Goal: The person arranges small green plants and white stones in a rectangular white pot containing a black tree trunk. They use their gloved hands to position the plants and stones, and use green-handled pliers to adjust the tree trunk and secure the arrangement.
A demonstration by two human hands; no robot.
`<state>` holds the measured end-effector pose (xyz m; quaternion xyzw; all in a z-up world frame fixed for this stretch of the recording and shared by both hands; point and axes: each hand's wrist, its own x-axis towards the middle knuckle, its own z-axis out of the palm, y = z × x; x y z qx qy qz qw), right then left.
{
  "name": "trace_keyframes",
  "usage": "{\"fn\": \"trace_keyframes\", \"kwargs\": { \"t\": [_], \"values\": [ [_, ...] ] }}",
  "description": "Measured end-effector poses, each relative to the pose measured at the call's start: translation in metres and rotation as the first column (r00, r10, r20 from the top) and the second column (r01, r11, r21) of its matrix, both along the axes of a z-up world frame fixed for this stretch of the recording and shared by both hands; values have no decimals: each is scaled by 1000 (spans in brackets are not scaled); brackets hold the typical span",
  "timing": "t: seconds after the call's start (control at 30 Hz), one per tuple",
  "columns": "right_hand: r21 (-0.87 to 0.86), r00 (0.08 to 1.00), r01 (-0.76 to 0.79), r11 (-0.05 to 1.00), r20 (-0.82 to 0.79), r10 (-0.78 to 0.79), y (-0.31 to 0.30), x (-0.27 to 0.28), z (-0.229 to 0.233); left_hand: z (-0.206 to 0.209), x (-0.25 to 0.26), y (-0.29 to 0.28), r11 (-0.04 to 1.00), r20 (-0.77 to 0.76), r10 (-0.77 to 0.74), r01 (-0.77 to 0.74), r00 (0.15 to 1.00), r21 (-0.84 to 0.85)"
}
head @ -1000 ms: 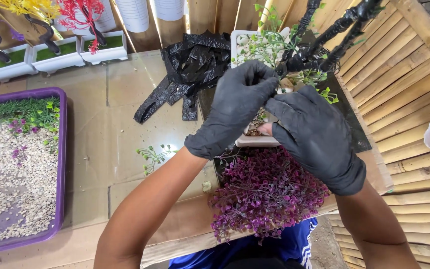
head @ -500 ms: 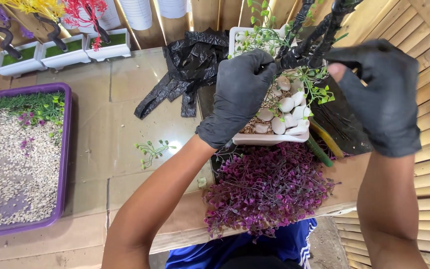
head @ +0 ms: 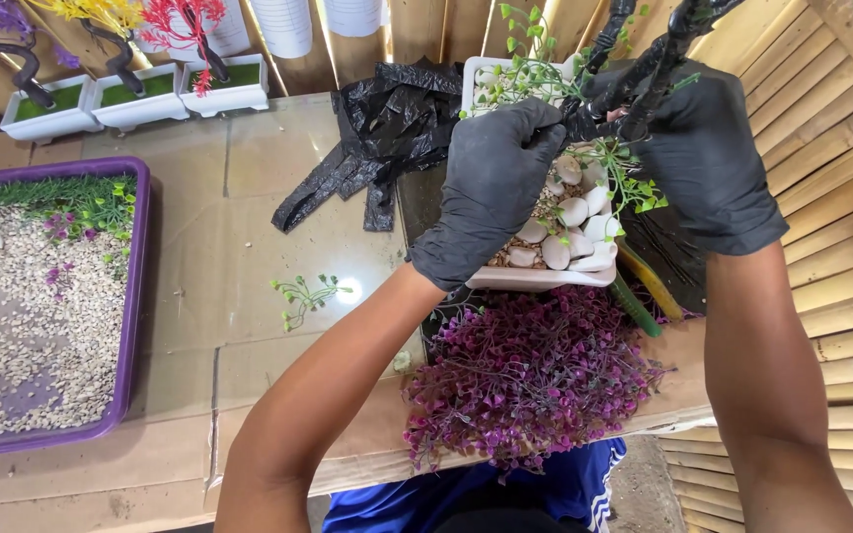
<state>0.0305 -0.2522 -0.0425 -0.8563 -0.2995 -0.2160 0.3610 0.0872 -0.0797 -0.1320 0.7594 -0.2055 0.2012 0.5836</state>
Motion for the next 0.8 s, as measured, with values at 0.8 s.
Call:
{"fn": "trace_keyframes", "kwargs": {
  "t": [0.8],
  "values": [
    [61,980,-136,989,-140,143,-18,32,-13,9,-11,2,992,10,58,-59,998,109]
  ]
}}
